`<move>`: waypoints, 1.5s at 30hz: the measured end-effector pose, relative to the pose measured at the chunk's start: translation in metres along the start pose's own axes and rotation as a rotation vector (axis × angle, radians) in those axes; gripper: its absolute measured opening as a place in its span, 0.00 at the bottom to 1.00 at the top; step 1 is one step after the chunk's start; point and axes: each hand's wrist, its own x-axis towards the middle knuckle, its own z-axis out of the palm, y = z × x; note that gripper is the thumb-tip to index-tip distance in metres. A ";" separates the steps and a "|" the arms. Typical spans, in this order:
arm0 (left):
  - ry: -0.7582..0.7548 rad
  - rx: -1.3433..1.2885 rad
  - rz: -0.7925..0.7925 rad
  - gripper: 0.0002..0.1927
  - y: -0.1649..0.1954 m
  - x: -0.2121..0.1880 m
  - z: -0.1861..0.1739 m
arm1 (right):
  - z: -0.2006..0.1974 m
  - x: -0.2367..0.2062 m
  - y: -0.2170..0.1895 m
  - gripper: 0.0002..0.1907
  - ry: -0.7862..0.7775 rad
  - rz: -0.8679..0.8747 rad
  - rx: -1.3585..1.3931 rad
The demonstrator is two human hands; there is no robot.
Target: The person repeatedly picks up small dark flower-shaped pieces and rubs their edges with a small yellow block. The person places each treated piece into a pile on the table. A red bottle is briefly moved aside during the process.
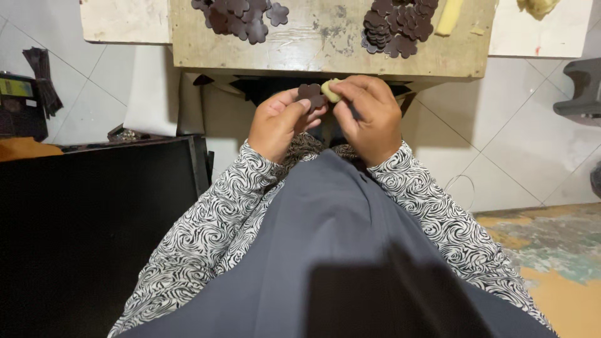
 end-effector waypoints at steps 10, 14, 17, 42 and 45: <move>0.213 -0.025 -0.115 0.09 -0.027 0.026 -0.033 | 0.028 -0.039 0.067 0.11 -0.113 0.439 0.234; 0.353 0.018 -0.160 0.11 -0.039 0.039 -0.055 | 0.038 -0.063 0.108 0.13 -0.173 0.790 0.367; 0.414 0.040 -0.088 0.13 -0.035 0.046 -0.056 | 0.041 -0.068 0.117 0.14 -0.132 0.720 0.480; 0.411 0.458 0.234 0.14 -0.025 0.056 -0.033 | 0.044 -0.038 0.078 0.15 -0.282 0.685 0.433; 0.447 0.492 0.288 0.12 -0.021 0.054 -0.051 | 0.043 -0.037 0.078 0.16 -0.266 0.707 0.419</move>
